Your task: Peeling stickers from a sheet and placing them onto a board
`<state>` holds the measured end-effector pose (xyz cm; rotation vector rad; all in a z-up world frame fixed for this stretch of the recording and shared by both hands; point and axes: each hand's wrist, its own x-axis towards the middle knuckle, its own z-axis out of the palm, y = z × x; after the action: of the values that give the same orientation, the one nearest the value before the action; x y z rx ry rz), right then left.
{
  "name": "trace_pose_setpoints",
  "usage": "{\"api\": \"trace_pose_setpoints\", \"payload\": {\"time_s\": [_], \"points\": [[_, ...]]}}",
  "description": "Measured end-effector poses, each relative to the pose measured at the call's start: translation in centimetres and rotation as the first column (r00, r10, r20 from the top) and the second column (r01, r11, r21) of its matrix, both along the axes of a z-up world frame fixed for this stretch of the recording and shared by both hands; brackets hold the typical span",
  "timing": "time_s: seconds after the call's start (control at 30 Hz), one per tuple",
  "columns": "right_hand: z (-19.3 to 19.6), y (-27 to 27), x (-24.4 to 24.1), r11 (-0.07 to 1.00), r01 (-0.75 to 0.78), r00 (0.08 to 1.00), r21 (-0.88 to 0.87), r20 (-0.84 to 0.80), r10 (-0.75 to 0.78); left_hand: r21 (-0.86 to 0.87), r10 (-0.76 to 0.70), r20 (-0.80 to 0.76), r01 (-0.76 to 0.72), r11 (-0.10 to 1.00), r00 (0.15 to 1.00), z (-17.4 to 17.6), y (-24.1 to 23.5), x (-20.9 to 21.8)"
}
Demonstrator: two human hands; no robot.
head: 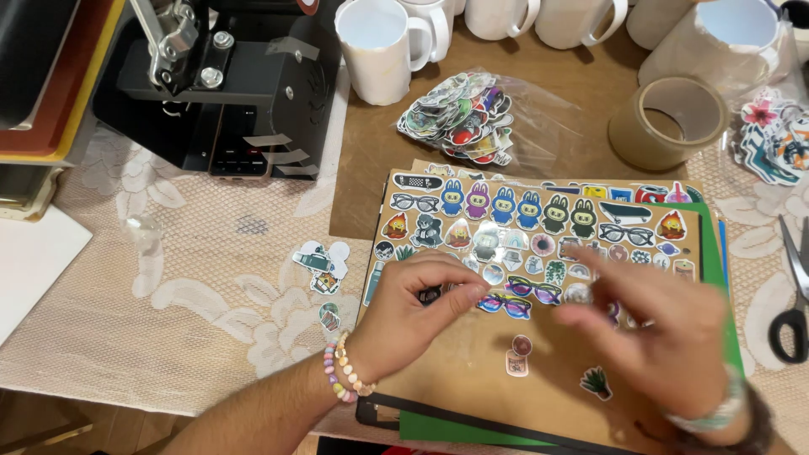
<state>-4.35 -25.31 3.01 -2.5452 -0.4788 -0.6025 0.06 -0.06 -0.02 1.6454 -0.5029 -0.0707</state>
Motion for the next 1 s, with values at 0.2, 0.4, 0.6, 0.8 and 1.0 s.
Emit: {"api": "trace_pose_setpoints", "payload": {"time_s": [0.2,0.4,0.6,0.8,1.0], "points": [[-2.8,-11.8,-1.8,0.891,0.437,0.894,0.122,-0.169,-0.416,-0.065,-0.040,-0.182,0.029,0.997,0.982,0.6,0.1,-0.1],[-12.9,-21.8,-8.2,0.749,0.579,0.772,-0.321,-0.082,-0.631,-0.103,-0.018,-0.301,-0.014,0.995,0.954,-0.2,-0.2,-0.3],[-7.8,-18.0,-9.2,0.692,0.561,0.770,-0.455,-0.021,-0.637,-0.142,-0.023,-0.290,-0.019,0.990,0.957,-0.1,0.2,0.0],[-4.2,-18.0,-6.6,0.450,0.505,0.510,-0.736,-0.166,-0.844,-0.048,-0.055,-0.225,0.045,0.998,0.973,1.8,-0.2,-1.9],[-6.1,-19.2,-7.8,0.621,0.622,0.706,-0.477,-0.001,-0.708,-0.082,-0.039,-0.219,0.022,0.996,0.975,4.1,-1.0,-4.3]]}}
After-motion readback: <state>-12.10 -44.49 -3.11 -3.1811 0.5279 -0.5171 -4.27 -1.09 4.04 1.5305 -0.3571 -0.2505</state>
